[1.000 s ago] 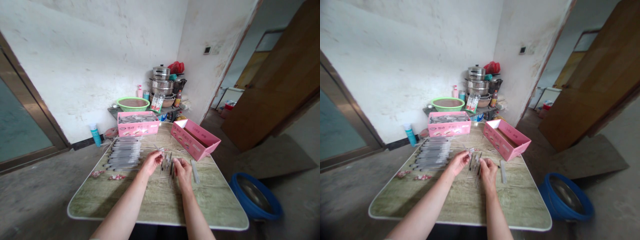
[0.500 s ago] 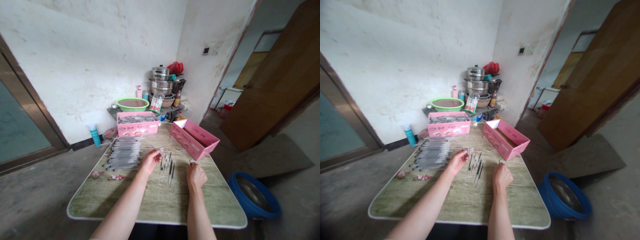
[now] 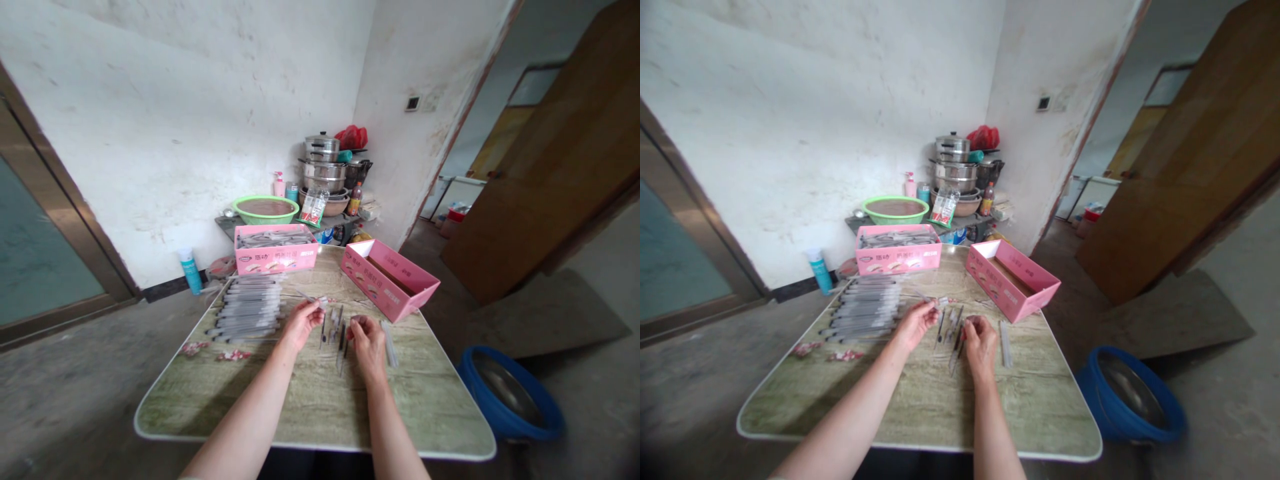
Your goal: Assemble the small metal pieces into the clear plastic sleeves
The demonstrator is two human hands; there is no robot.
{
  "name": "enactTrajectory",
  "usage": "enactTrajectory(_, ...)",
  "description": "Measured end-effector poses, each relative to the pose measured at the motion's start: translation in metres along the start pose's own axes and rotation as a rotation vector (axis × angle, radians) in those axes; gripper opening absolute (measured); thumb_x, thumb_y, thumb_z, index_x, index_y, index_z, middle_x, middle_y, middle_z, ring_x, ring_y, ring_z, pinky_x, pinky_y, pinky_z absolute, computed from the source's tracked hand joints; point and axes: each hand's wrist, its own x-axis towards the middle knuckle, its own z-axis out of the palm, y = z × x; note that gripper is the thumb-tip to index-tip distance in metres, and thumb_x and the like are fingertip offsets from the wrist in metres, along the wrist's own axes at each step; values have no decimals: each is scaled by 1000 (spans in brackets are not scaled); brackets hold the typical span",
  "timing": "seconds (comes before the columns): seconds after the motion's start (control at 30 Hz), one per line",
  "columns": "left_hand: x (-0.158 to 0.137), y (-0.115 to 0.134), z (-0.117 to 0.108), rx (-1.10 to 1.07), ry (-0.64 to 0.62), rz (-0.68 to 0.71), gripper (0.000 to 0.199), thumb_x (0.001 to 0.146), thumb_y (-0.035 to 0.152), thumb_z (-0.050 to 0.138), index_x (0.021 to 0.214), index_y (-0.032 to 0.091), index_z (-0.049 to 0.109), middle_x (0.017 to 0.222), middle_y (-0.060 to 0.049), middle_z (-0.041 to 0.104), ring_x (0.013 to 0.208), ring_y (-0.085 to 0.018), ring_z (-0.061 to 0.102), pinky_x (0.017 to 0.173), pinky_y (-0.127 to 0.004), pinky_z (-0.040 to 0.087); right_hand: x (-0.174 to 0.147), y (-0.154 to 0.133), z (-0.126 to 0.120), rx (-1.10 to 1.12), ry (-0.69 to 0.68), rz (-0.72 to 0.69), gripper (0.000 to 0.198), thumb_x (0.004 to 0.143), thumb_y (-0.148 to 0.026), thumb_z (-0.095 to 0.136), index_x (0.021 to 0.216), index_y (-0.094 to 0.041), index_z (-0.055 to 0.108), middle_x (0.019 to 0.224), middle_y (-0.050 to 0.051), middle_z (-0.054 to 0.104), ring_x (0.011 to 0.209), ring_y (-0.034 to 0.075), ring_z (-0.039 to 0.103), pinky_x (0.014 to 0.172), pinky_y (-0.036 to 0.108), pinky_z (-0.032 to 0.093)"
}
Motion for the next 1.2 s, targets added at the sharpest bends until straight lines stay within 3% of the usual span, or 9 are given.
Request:
enactTrajectory(0.1, -1, -1, 1, 41, -31, 11, 23, 67, 23, 79, 81, 9, 68, 66, -6, 70, 54, -11, 62, 53, -19, 51, -2, -2, 9, 197, -143, 86, 22, 80, -40, 64, 79, -18, 64, 59, -1, 64, 44, 13, 52, 42, 23, 41)
enactTrajectory(0.23, -4, -3, 3, 100, -69, 7, 29, 65, 27, 81, 83, 9, 67, 69, -7, 70, 56, -11, 63, 54, -21, 52, -3, 0, 12, 271, -211, 133, 20, 79, -37, 67, 79, -17, 64, 60, 0, 65, 47, 14, 57, 46, 25, 48)
enactTrajectory(0.57, -6, -8, 5, 241, -143, -18, 35, 64, 34, 82, 83, 10, 66, 68, -5, 68, 58, -13, 62, 54, -22, 51, -3, 0, 14, 314, -196, 130, 16, 77, -32, 69, 79, -17, 64, 63, 0, 65, 57, 17, 64, 53, 28, 54)
enactTrajectory(1.2, -5, -13, 1, 293, -181, -11, 37, 67, 36, 79, 87, 9, 65, 69, -4, 67, 58, -13, 62, 56, -23, 51, -4, -6, 14, 290, -217, 144, 20, 75, -35, 69, 78, -15, 63, 62, 1, 66, 53, 16, 61, 52, 27, 52)
